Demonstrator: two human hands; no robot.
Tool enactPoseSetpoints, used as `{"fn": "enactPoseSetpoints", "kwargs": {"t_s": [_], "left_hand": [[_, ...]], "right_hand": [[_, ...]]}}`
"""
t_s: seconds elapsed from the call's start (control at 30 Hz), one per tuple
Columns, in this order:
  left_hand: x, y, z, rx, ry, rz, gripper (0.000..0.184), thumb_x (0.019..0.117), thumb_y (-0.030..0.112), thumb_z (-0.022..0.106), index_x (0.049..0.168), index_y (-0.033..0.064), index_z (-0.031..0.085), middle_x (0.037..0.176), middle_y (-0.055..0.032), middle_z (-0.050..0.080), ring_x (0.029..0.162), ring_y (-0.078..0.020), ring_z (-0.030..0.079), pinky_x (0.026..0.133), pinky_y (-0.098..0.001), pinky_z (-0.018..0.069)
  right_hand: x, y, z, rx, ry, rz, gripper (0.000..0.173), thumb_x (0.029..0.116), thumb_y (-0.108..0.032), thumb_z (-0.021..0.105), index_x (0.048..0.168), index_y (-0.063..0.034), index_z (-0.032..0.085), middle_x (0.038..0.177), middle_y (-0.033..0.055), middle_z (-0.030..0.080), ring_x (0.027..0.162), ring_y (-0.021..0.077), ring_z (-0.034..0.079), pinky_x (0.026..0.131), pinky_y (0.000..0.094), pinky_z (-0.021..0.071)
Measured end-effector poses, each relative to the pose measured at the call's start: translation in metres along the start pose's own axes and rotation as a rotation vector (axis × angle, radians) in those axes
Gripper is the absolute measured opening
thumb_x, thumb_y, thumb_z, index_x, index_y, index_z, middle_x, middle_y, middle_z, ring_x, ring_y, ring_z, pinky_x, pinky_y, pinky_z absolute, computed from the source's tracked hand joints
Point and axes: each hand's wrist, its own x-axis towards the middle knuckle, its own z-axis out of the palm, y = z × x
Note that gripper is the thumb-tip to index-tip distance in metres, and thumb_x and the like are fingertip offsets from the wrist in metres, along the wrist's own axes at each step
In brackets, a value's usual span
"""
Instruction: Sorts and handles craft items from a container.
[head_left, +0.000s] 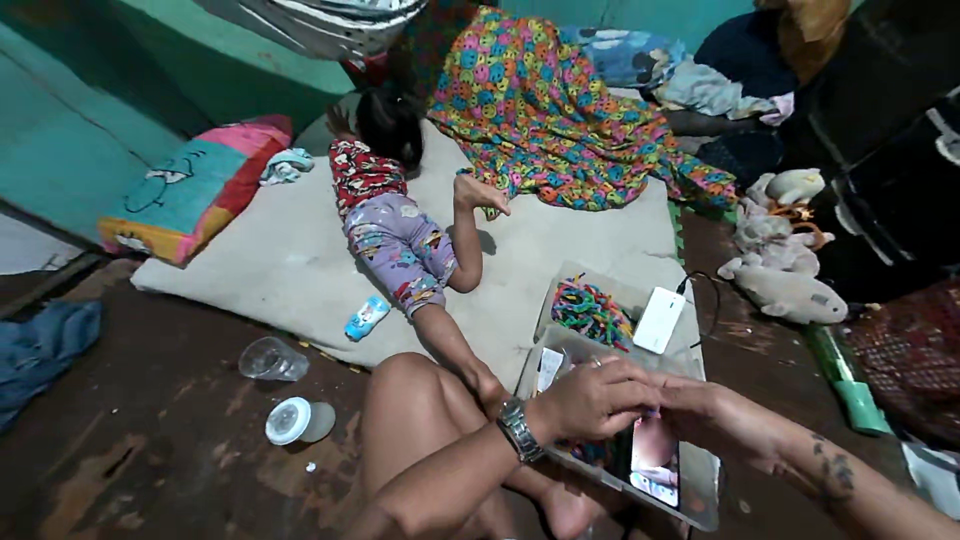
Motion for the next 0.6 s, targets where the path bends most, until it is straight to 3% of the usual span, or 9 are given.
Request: {"fn": "enactPoseSetpoints", "kwargs": {"t_s": [0.1, 0.2, 0.27, 0.33, 0.4, 0.47, 0.6], "left_hand": [[0.002, 0.000, -0.001, 0.021, -0.013, 0.034, 0.013, 0.0969, 0.006, 0.059, 0.096, -0.0006, 0.070, 0.100, -0.0149, 0.070, 0.103, -0.0245, 0.065, 0.100, -0.0326, 0.0485], [0.002, 0.003, 0.000, -0.042, 0.035, -0.075, 0.015, 0.0975, 0.005, 0.053, 0.096, -0.0024, 0.065, 0.096, -0.0155, 0.069, 0.098, -0.0229, 0.066, 0.095, -0.0314, 0.0511], [0.003, 0.010, 0.001, -0.232, 0.134, -0.284, 0.012, 0.0993, 0.004, 0.054, 0.099, -0.0062, 0.060, 0.097, -0.0147, 0.065, 0.096, -0.0153, 0.065, 0.089, -0.0270, 0.0534], [0.009, 0.017, 0.003, -0.538, 0.273, -0.524, 0.006, 0.0999, 0.001, 0.052, 0.105, -0.0017, 0.052, 0.100, -0.0033, 0.060, 0.092, -0.0042, 0.060, 0.084, -0.0227, 0.0525], [0.018, 0.023, 0.003, -0.835, 0.407, -0.742, 0.013, 0.1005, 0.001, 0.049, 0.112, 0.0061, 0.047, 0.100, 0.0027, 0.059, 0.086, -0.0037, 0.061, 0.080, -0.0244, 0.0537], [0.027, 0.026, 0.000, -0.998, 0.468, -0.901, 0.021, 0.1006, 0.000, 0.046, 0.120, 0.0079, 0.045, 0.098, 0.0021, 0.059, 0.081, -0.0064, 0.062, 0.077, -0.0261, 0.0548], [0.023, 0.021, -0.005, -0.735, 0.265, -0.962, 0.018, 0.1021, 0.003, 0.047, 0.116, -0.0004, 0.058, 0.102, -0.0002, 0.060, 0.082, -0.0034, 0.059, 0.076, -0.0221, 0.0519]], "right_hand": [[0.000, 0.001, 0.000, 0.030, 0.014, -0.006, 0.027, 0.1059, -0.025, 0.034, 0.110, -0.0139, 0.058, 0.088, -0.0015, 0.067, 0.077, 0.0094, 0.066, 0.075, 0.0282, 0.0579], [0.002, 0.005, -0.004, 0.007, -0.008, -0.049, 0.023, 0.1056, -0.028, 0.037, 0.103, -0.0164, 0.056, 0.085, -0.0046, 0.062, 0.075, 0.0074, 0.064, 0.074, 0.0268, 0.0570], [0.001, 0.003, -0.003, -0.015, 0.002, -0.114, 0.020, 0.1049, -0.031, 0.040, 0.102, -0.0178, 0.055, 0.083, -0.0069, 0.060, 0.074, 0.0055, 0.062, 0.073, 0.0246, 0.0566], [-0.001, -0.003, 0.002, -0.048, 0.042, -0.185, 0.019, 0.1054, -0.031, 0.042, 0.102, -0.0180, 0.055, 0.084, -0.0079, 0.059, 0.075, 0.0041, 0.062, 0.074, 0.0226, 0.0558], [-0.003, -0.009, 0.008, -0.129, 0.101, -0.232, 0.018, 0.1070, -0.026, 0.039, 0.102, -0.0163, 0.053, 0.084, -0.0079, 0.057, 0.075, 0.0035, 0.061, 0.075, 0.0223, 0.0550], [-0.003, -0.012, 0.012, -0.210, 0.155, -0.260, 0.017, 0.1080, -0.022, 0.038, 0.102, -0.0139, 0.052, 0.084, -0.0067, 0.057, 0.075, 0.0032, 0.060, 0.076, 0.0226, 0.0548], [-0.001, -0.008, 0.011, -0.333, 0.248, -0.209, 0.018, 0.1080, -0.017, 0.040, 0.101, -0.0081, 0.054, 0.083, -0.0030, 0.056, 0.073, 0.0046, 0.059, 0.074, 0.0253, 0.0538]]}}
